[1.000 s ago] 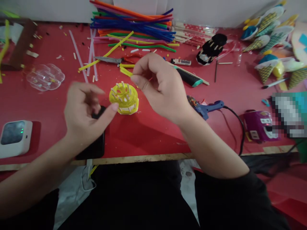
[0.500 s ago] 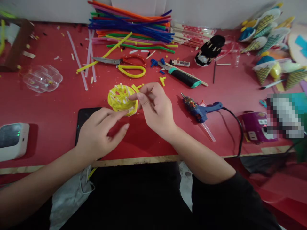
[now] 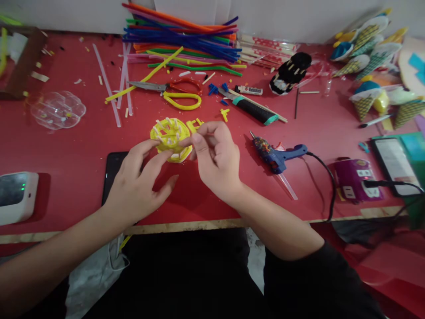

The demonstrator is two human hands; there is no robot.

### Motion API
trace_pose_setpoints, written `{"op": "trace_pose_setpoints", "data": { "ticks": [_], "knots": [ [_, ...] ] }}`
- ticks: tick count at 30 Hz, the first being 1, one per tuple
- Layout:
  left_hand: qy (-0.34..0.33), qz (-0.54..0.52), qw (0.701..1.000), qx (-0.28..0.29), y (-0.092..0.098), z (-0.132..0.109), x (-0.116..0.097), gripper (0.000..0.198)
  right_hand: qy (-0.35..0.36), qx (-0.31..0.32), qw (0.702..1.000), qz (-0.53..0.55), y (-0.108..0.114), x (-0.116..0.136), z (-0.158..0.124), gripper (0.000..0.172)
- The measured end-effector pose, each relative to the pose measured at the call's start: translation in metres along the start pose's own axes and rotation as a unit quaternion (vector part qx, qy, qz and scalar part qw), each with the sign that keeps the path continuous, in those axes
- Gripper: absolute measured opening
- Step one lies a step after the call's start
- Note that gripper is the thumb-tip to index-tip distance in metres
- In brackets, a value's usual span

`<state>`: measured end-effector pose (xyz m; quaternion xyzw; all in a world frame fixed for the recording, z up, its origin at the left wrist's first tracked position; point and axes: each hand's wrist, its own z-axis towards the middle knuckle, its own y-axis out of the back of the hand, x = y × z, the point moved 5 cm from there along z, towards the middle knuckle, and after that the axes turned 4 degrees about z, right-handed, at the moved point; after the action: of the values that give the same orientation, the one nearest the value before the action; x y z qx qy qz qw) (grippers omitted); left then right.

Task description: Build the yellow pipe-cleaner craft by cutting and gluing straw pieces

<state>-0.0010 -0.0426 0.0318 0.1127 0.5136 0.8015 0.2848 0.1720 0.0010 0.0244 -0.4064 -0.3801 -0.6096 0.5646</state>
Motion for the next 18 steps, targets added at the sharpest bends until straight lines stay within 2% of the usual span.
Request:
{"op": "trace_pose_setpoints", "data": {
  "ticks": [3,8,12,15,18],
  "knots": [
    [-0.015,-0.01,1.0,0.006,0.0,0.002,0.001,0.046,0.018,-0.026,0.999,0.022,0.003,-0.005,0.004,0.025],
    [-0.049,-0.019,0.999,-0.004,0.0,0.004,0.01,0.041,0.015,0.0,0.999,0.029,0.0,-0.015,0.007,0.024],
    [-0.08,-0.053,0.995,-0.017,-0.002,0.008,0.021,0.03,0.032,-0.006,0.999,0.025,0.001,-0.014,0.006,0.02],
    [-0.082,-0.106,0.991,-0.029,-0.001,0.015,0.031,0.024,0.035,-0.032,0.999,0.015,0.006,-0.017,0.006,0.02],
    [-0.051,-0.165,0.984,-0.047,-0.001,0.024,0.038,0.022,0.014,-0.026,0.999,0.029,0.006,-0.024,0.007,0.022]
  ]
}}
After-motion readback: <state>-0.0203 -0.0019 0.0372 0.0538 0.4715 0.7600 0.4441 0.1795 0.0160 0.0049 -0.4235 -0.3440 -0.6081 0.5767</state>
